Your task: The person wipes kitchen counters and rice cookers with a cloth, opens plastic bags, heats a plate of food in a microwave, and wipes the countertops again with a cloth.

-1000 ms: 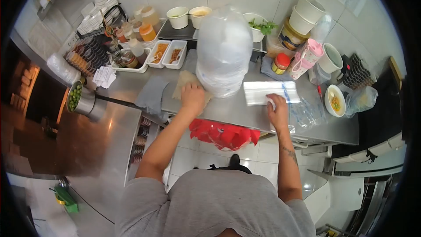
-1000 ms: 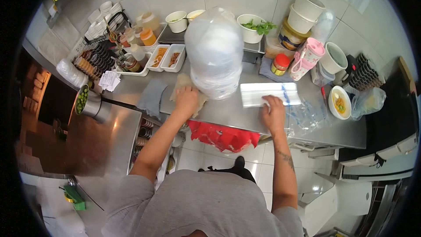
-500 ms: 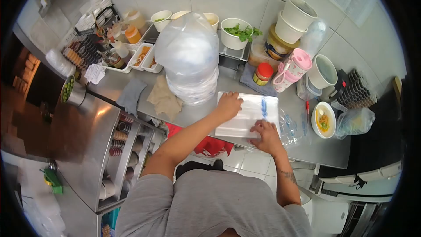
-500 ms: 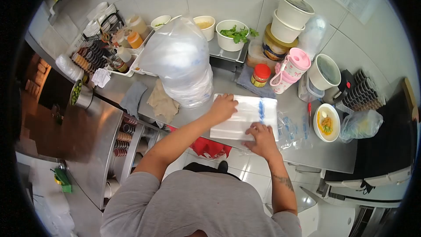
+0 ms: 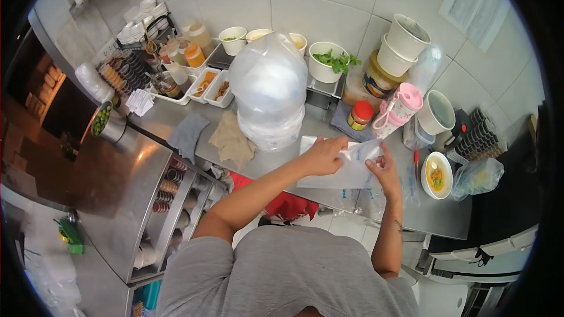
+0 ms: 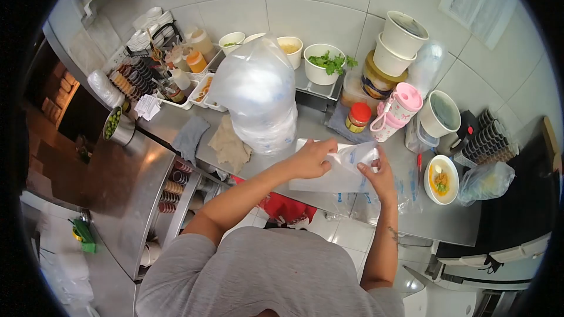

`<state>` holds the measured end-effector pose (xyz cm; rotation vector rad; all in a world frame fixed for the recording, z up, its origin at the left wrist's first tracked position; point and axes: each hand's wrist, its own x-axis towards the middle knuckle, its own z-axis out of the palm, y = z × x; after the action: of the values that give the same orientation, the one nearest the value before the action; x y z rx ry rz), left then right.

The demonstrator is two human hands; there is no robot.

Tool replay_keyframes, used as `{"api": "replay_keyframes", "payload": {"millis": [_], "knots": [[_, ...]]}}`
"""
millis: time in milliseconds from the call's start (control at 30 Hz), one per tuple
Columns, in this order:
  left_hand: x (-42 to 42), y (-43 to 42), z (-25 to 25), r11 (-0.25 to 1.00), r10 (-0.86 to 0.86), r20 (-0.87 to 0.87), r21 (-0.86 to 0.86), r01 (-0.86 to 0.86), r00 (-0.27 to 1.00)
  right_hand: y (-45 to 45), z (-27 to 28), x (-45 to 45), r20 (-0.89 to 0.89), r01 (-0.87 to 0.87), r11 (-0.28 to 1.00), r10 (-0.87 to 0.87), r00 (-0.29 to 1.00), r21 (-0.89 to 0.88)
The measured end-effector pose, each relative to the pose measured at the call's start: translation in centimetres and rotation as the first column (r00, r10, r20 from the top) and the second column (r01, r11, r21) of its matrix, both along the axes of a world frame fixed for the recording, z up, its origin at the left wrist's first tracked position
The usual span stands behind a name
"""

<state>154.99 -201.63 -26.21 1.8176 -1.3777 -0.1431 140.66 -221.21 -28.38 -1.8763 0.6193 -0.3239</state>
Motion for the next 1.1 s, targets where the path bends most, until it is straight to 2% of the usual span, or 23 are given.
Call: {"api": "replay_keyframes", "payload": {"millis": [67, 167, 200, 233, 267, 333, 367, 467, 567, 667, 700, 800, 900, 967, 1000, 1033, 1100], "knots": [[0.0, 0.9, 3.9, 0.995, -0.079, -0.157, -0.073, 0.069, 0.984, 1.6, 3.4, 0.4, 0.107, -0.056, 0.998, 0.053, 0.993, 0.028], [0.8, 1.6, 7.2, 1.000, -0.019, -0.306, -0.025, 0.012, 0.952, 2.8, 6.8, 1.7, 0.323, -0.116, 0.990, 0.086, 0.943, 0.074], [1.0, 1.7, 7.7, 0.996, -0.031, -0.260, -0.092, 0.007, 0.965, 3.1, 7.9, 2.2, 0.401, -0.132, 0.987, 0.086, 0.912, 0.089], [1.3, 1.8, 8.1, 0.987, -0.040, -0.212, -0.158, 0.006, 0.976, 3.9, 9.1, 2.7, 0.469, -0.150, 0.988, 0.118, 0.875, 0.030], [1.4, 1.9, 8.6, 0.975, -0.047, -0.162, -0.224, 0.010, 0.986, 4.6, 10.3, 3.2, 0.534, -0.176, 0.982, 0.110, 0.838, 0.073], [1.2, 2.5, 10.1, 0.962, -0.005, -0.205, -0.269, -0.052, 0.979, 5.7, 11.8, 4.0, 0.649, -0.235, 0.960, 0.081, 0.757, 0.154], [1.0, 3.0, 11.0, 0.954, 0.016, -0.228, -0.289, -0.084, 0.974, 5.9, 12.1, 4.2, 0.643, -0.214, 0.962, 0.057, 0.763, 0.168], [-0.4, 4.9, 13.4, 0.937, -0.042, -0.183, -0.350, -0.025, 0.982, 8.0, 13.3, 5.6, 0.687, -0.155, 0.974, -0.002, 0.727, 0.167], [0.7, 5.4, 11.8, 0.925, 0.143, 0.065, -0.364, -0.110, 0.988, 10.5, 14.7, 6.0, 0.683, -0.186, 0.974, 0.050, 0.729, 0.127], [1.5, 5.9, 10.7, 0.876, 0.210, 0.117, -0.464, -0.134, 0.971, 11.8, 15.1, 5.8, 0.522, -0.203, 0.978, 0.197, 0.830, -0.047], [1.5, 6.0, 10.5, 0.851, 0.274, 0.192, -0.505, -0.145, 0.942, 12.5, 15.7, 6.0, 0.453, -0.213, 0.969, 0.247, 0.857, -0.126], [0.7, 6.7, 10.6, 0.808, 0.421, 0.265, -0.544, -0.226, 0.867, 11.9, 13.9, 7.1, 0.325, -0.188, 0.980, 0.197, 0.925, -0.061], [0.5, 7.0, 9.3, 0.836, 0.423, 0.161, -0.448, -0.316, 0.892, 12.8, 13.1, 8.5, 0.576, -0.341, 0.939, 0.249, 0.779, 0.055], [1.0, 7.3, 8.9, 0.845, 0.468, 0.150, -0.363, -0.391, 0.871, 12.8, 11.7, 9.0, 0.574, -0.409, 0.868, 0.189, 0.797, 0.281], [1.1, 7.5, 8.9, 0.829, 0.495, 0.172, -0.389, -0.403, 0.852, 12.8, 11.3, 9.2, 0.565, -0.428, 0.816, 0.156, 0.810, 0.388], [1.2, 7.7, 8.9, 0.811, 0.522, 0.192, -0.414, -0.414, 0.831, 12.8, 11.3, 9.4, 0.577, -0.476, 0.798, 0.204, 0.791, 0.371], [1.3, 8.4, 10.0, 0.721, 0.601, 0.267, -0.587, -0.367, 0.753, 13.6, 12.4, 9.7, 0.596, -0.564, 0.755, 0.294, 0.747, 0.335]]}}
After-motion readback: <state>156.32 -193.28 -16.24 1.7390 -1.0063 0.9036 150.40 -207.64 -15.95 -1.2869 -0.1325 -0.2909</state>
